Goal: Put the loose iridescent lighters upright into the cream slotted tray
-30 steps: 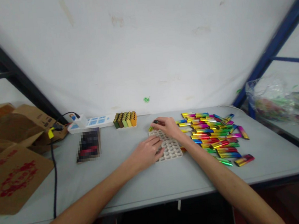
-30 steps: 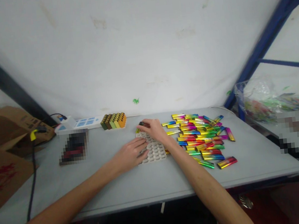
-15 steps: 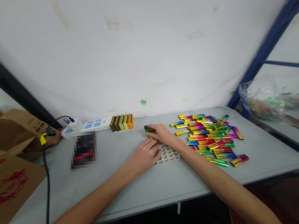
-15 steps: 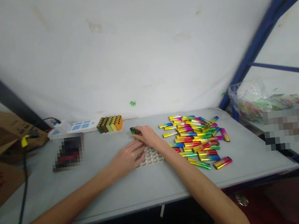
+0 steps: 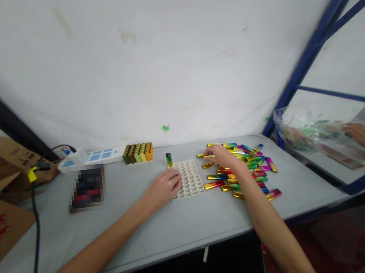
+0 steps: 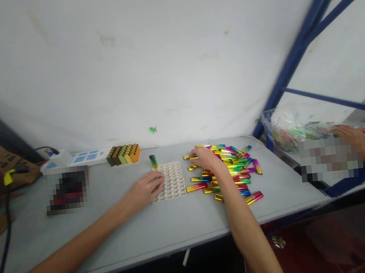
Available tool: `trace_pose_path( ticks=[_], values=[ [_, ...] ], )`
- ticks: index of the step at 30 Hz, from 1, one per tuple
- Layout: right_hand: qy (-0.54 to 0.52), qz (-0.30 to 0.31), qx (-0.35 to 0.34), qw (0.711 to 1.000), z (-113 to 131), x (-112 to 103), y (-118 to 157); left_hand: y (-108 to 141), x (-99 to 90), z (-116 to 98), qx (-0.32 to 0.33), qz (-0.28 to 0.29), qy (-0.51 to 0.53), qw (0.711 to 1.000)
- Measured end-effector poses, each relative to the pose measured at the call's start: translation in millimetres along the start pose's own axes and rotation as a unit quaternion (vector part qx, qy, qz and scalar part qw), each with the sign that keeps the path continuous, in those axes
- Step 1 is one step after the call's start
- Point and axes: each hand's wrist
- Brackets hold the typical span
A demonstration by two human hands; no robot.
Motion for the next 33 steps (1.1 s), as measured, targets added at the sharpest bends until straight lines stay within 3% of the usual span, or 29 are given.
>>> trace_pose_path(
  ticks=[7,12,16,20,27,33],
  values=[
    [-0.013,0.04,0.009,0.999,-14.0,-1.3,3.5,2.3,-1.4,4.0,-0.003,0.003,0.011,1.0],
    [-0.085,0.018,-0.007,0.996,-29.5,-21.0,10.8,-2.6,-13.0,0.1,-0.011,0.021,0.029,0.999],
    [-0.119,0.069,0.009,0.99,-36.4,-29.2,20.8,-5.1,-28.7,-5.6,-0.024,0.074,0.043,0.996],
    [-0.089,0.093,-0.002,0.992,-27.9,-22.1,17.5,-1.4,-34.0,-6.9,-0.022,0.126,0.016,0.992],
    [-0.106,0.068,-0.002,0.992,-12.3,-13.8,7.5,-1.1,-31.0,-4.2,-0.031,0.133,0.036,0.99],
    [-0.193,-0.005,-0.013,0.981,0.3,-12.7,6.4,-5.0,-34.0,-6.5,-0.04,0.134,0.06,0.988]
  ],
)
Point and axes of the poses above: each hand's wrist, its own y-axis away from the middle knuckle, its own x-axis out of the palm, z = x × y, and after that the axes turned 7 degrees about -z, right-handed
